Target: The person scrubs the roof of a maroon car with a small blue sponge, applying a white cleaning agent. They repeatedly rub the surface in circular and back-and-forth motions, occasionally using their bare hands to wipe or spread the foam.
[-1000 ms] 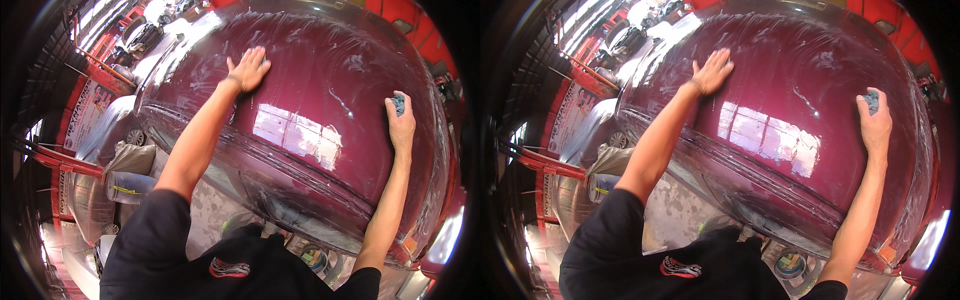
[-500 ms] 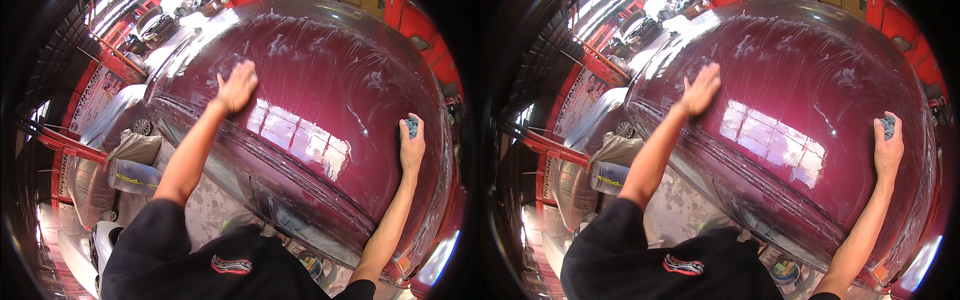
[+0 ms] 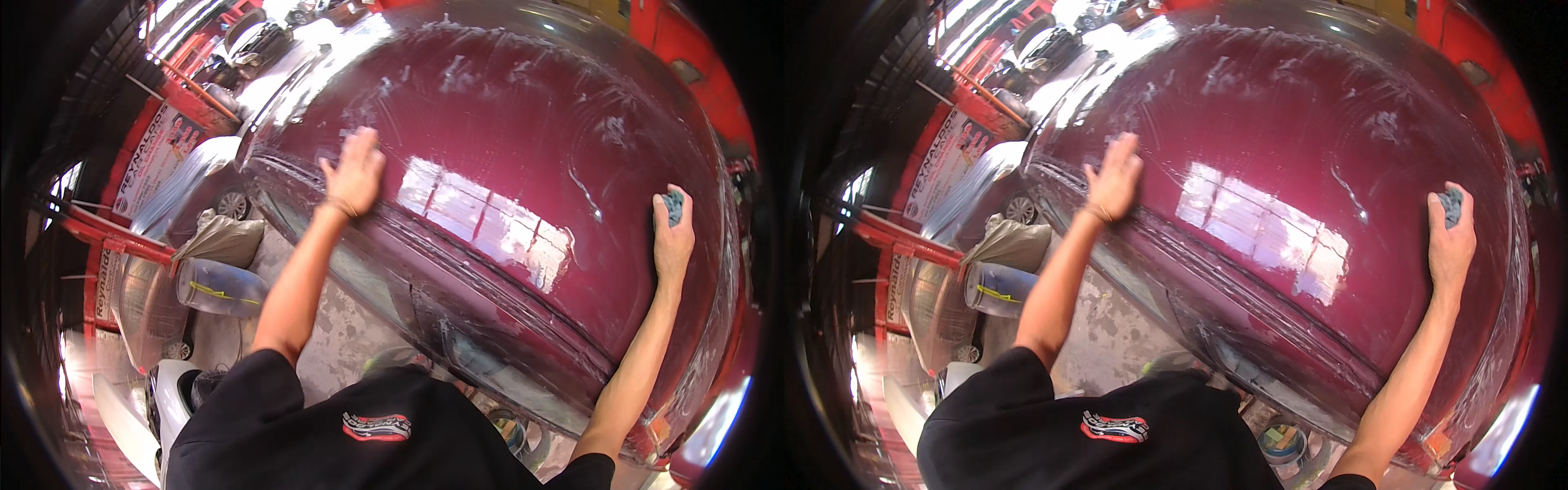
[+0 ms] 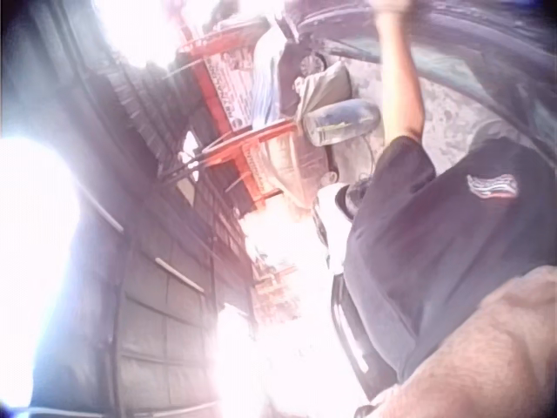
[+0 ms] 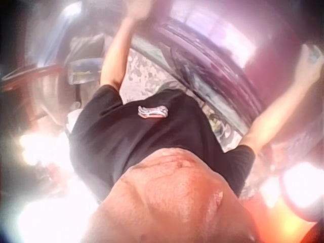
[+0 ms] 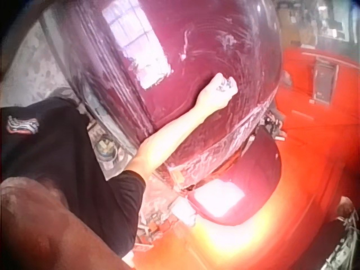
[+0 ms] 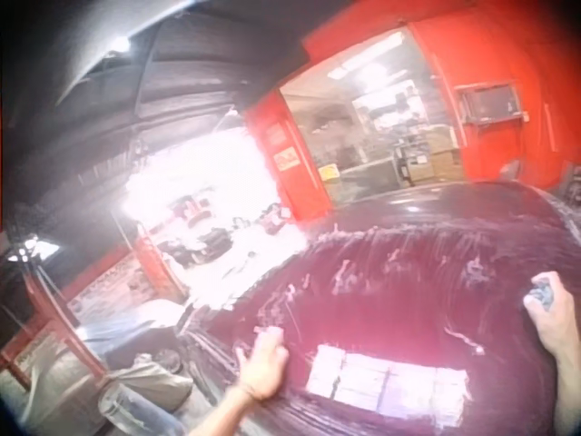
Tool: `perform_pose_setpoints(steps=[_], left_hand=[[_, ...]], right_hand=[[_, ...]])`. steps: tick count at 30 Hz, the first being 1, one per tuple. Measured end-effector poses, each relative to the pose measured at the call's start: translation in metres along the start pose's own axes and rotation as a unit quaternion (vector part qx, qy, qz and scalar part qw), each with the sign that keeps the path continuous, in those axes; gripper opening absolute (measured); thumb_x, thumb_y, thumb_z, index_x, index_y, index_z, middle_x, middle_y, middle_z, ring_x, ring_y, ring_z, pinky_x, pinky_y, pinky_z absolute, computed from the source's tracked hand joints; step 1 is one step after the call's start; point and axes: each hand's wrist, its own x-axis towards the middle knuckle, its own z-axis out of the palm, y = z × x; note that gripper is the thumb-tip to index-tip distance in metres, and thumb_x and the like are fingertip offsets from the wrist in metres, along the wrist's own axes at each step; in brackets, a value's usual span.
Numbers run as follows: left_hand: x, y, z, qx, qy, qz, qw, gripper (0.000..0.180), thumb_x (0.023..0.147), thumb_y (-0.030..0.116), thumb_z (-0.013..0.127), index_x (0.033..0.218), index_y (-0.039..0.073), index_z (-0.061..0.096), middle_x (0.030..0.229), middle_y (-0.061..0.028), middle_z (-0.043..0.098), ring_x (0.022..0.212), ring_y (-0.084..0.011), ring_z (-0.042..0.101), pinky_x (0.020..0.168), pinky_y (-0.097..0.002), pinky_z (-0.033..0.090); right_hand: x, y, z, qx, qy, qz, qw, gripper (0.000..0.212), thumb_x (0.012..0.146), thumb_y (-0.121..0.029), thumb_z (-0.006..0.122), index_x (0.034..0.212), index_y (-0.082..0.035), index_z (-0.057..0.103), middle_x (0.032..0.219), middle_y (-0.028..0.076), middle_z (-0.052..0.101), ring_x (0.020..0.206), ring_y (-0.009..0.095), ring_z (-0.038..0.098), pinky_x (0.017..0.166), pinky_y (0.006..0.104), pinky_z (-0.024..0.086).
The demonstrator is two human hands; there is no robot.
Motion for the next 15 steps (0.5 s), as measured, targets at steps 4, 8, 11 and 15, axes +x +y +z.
perform_pose_setpoints(steps=[4, 8, 11, 15], left_hand=[[0.043, 0.009, -0.003, -0.034, 0.018, -0.150, 0.988, 0.072, 0.119, 0.053, 0.030, 0.179, 0.014, 0.028, 0.190, -0.0072, 0.021, 0.175, -0.0303, 0.017, 0.131, -0.0813, 0.006], [-0.073, 0.183, 0.015, 0.108, 0.013, 0.135, 0.985, 0.071, 0.120, 0.047, 0.034, 0.178, 0.008, 0.028, 0.189, -0.0120, 0.022, 0.174, -0.0334, 0.020, 0.132, -0.0803, 0.008], [-0.112, 0.201, 0.011, -0.024, -0.029, 0.299, 0.954, 0.068, 0.118, 0.041, 0.041, 0.177, 0.009, 0.032, 0.186, -0.0126, 0.028, 0.174, -0.0348, 0.022, 0.132, -0.0807, 0.009], [0.010, 0.115, 0.006, 0.218, 0.025, 0.228, 0.949, 0.059, 0.117, 0.039, 0.039, 0.172, 0.016, 0.040, 0.187, -0.0089, 0.026, 0.173, -0.0324, 0.025, 0.127, -0.0873, 0.015]], right_hand=[[0.002, -0.006, 0.010, 0.004, -0.006, 0.006, 1.000, 0.048, 0.107, -0.040, 0.074, 0.144, -0.011, 0.067, 0.119, 0.014, 0.076, 0.112, 0.026, 0.073, 0.104, 0.0396, 0.054], [-0.001, 0.001, -0.005, -0.021, 0.012, 0.013, 1.000, 0.047, 0.107, -0.039, 0.074, 0.144, -0.011, 0.067, 0.118, 0.011, 0.076, 0.111, 0.023, 0.072, 0.103, 0.0376, 0.054], [-0.003, -0.002, -0.002, -0.026, 0.012, 0.012, 1.000, 0.045, 0.109, -0.037, 0.073, 0.145, -0.011, 0.067, 0.115, 0.007, 0.076, 0.107, 0.017, 0.071, 0.100, 0.0340, 0.055], [-0.005, -0.007, -0.009, -0.019, 0.007, 0.025, 0.999, 0.047, 0.107, -0.039, 0.074, 0.144, -0.011, 0.067, 0.119, 0.011, 0.076, 0.111, 0.022, 0.072, 0.103, 0.0375, 0.055]])
